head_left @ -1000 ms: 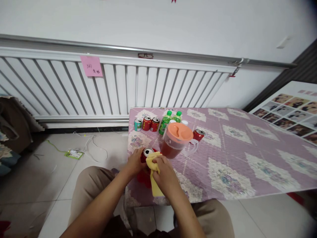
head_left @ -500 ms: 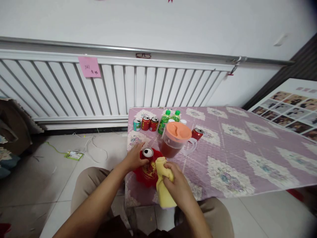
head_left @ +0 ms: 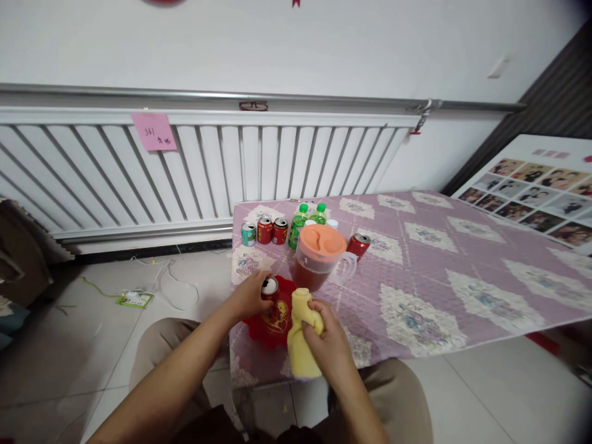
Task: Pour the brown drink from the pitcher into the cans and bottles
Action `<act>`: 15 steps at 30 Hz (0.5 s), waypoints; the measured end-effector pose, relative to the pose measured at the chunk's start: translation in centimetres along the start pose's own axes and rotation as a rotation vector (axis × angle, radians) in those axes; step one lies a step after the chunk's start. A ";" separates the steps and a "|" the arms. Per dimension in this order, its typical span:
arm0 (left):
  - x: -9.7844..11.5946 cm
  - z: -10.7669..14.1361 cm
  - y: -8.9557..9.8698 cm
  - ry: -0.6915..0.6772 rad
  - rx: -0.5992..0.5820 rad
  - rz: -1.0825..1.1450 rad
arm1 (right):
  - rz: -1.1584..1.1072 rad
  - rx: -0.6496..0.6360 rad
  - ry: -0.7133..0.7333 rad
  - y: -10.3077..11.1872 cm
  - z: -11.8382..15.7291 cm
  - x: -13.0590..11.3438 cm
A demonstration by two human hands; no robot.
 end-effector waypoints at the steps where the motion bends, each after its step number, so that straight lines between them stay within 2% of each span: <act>1: 0.1 0.1 0.0 -0.010 0.006 0.011 | -0.003 0.009 0.019 -0.2 -0.1 -0.1; 6: 1.4 0.9 0.2 -0.084 0.010 0.116 | -0.040 0.024 0.171 -1.8 -0.6 -1.3; 8: 2.2 1.1 0.6 -0.110 0.001 0.164 | -0.076 0.009 0.191 -2.3 -0.9 -1.9; 10: 2.9 1.4 1.2 -0.118 -0.005 0.190 | -0.129 -0.006 0.138 -2.3 -1.3 -2.3; 15: 4.6 2.1 3.2 -0.085 -0.009 0.197 | -0.295 -0.033 -0.131 -1.5 -2.0 -2.0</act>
Point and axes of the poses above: each hand's wrist, its own z-axis away from the middle knuckle, its own y-axis out of the back of the hand, x = y × z, the point moved 2 cm from there along -z, towards the middle knuckle, and after that the axes turned 3 degrees about x, right-handed, at the moved point
